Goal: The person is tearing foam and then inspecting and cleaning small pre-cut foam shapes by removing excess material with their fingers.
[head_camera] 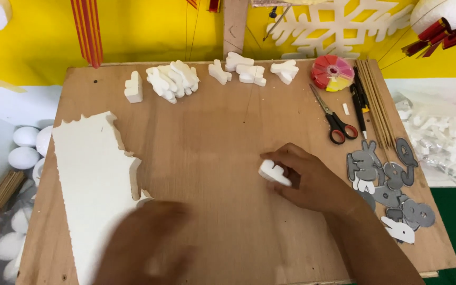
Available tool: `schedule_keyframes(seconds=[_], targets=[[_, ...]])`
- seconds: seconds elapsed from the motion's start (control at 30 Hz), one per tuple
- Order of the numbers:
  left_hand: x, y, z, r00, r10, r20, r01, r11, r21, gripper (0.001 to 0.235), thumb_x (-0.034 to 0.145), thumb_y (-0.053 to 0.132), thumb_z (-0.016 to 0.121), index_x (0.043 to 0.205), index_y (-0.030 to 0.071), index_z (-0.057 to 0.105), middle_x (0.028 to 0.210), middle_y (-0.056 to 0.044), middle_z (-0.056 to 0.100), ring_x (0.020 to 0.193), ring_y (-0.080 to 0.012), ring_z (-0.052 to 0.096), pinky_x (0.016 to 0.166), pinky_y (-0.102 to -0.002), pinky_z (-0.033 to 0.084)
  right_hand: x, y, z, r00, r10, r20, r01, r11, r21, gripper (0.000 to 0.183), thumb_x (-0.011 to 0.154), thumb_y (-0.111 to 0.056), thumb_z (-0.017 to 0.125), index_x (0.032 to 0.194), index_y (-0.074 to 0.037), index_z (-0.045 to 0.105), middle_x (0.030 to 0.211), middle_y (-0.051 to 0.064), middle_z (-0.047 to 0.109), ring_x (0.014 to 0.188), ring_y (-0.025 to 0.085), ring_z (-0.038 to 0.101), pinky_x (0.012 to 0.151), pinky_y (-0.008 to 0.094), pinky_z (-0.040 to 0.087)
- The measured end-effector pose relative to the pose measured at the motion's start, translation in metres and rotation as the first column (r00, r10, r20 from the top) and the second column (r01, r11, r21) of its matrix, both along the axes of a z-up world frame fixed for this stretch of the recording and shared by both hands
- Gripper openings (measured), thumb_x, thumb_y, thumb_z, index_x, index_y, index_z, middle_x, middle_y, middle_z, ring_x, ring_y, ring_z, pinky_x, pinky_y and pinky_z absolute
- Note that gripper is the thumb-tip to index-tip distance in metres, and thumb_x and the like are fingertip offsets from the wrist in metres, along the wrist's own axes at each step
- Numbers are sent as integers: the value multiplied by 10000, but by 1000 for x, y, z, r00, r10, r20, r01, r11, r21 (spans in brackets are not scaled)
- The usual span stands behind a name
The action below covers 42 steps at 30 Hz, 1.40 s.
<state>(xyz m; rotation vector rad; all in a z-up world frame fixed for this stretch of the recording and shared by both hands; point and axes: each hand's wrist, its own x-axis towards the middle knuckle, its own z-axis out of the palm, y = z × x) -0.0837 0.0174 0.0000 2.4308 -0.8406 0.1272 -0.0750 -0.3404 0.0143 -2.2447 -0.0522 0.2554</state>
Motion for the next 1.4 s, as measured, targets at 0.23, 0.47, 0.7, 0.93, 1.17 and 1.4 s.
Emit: schedule_keyframes(seconds=[0.23, 0.47, 0.7, 0.93, 1.17, 1.4], targets=[[13, -117, 29, 921, -146, -361, -23, 905, -424, 564, 953, 348, 603, 1426, 65, 481, 1268, -59, 656, 1063, -197, 681, 917, -371, 562, -8, 1, -20, 998, -12, 69, -35, 768, 639, 417, 932, -78, 700, 1339, -59, 612, 1058, 55, 701, 956, 131, 665, 764, 282, 570], [38, -133, 33, 696, -123, -708, -257, 877, -406, 377, 874, 341, 674, 1201, 159, 713, 959, 32, 775, 843, -81, 701, 717, -241, 563, -10, 0, -22, 1000, -3, 3, 0, 677, 736, 563, 857, -136, 791, 1375, -37, 591, 1075, 96, 723, 917, 171, 729, 728, 327, 632], [45, -129, 23, 720, -147, -678, -254, 854, -454, 314, 896, 373, 652, 1090, 147, 751, 934, 34, 785, 834, -85, 704, 736, -240, 564, -9, -2, -18, 987, 150, 64, -151, 692, 706, 836, 776, -120, 882, 1496, -25, 469, 1351, 104, 657, 1260, 219, 628, 1060, 366, 499], [53, -85, 16, 788, -57, -612, -162, 941, -296, 425, 914, 466, 568, 1202, 204, 736, 1051, 35, 808, 1004, -108, 746, 909, -282, 566, -8, 10, 2, 957, -16, 288, -77, 949, 306, 703, 714, -93, 897, 1339, -128, 576, 1271, -17, 648, 1077, 100, 582, 801, 233, 473], [62, -42, 5, 684, 117, -720, -307, 941, -138, 319, 878, 290, 697, 1170, 211, 798, 992, 52, 816, 984, -66, 734, 892, -228, 577, -2, 8, -4, 960, -52, 275, 32, 996, 78, 725, 693, -215, 922, 1335, -182, 588, 1310, 25, 599, 1117, 152, 607, 903, 296, 472], [43, -72, 12, 951, -132, -280, 80, 979, -189, 328, 929, 368, 672, 1204, 192, 695, 1133, 37, 746, 995, -138, 729, 954, -347, 515, 8, 14, -13, 993, -91, 77, 96, 993, -62, 879, 685, -324, 939, 1448, -212, 517, 1357, 20, 513, 1269, 156, 524, 1093, 311, 412]])
